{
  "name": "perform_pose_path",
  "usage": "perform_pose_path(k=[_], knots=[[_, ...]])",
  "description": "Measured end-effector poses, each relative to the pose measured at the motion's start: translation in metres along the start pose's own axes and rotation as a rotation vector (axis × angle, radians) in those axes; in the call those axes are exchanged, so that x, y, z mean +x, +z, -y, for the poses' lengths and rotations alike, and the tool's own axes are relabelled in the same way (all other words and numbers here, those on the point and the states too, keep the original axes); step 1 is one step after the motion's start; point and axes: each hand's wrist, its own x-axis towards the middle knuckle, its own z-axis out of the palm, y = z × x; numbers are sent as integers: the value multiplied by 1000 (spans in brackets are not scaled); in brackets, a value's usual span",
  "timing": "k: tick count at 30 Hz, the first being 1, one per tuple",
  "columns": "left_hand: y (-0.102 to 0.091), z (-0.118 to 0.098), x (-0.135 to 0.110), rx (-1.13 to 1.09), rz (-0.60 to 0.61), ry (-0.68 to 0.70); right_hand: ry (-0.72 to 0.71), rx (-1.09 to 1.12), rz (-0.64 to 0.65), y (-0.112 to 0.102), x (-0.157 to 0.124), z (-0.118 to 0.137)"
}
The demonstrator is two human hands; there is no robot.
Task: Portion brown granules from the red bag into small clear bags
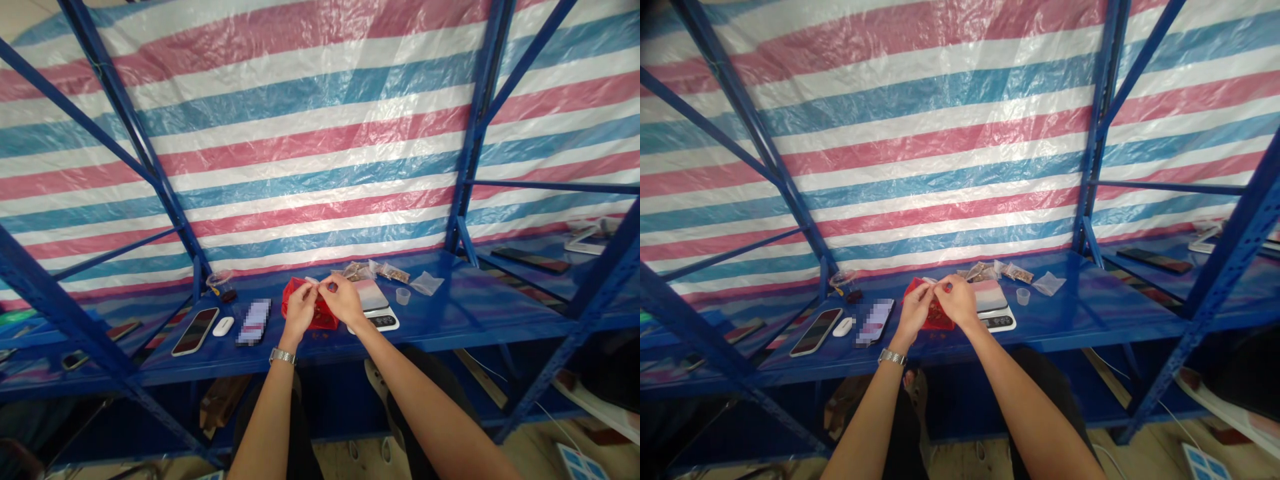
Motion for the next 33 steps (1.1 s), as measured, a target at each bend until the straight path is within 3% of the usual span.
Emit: perform_pose_path(k=[4,9,11,16,22,25,29,33], knots=[[4,-3,0,25,5,49,62,57,-70,5,-1,-1],[12,4,1,-16,11,-20,146,120,-270,10,2,-8],[13,5,2,-36,-11,-21,118,169,-230,10,4,-10],[6,1,8,-208,-197,-57,87,248,-134,8,4,-13],[-3,0,7,-318,-226,-117,315,453,209,13,-5,-4],[-5,4,6,-275,-172,-154,407,555,280,14,-7,4],[-10,16,9,-133,-225,-203,391,567,246,17,-2,2],[-13,24,11,65,-390,-159,161,294,70,20,1,-11]])
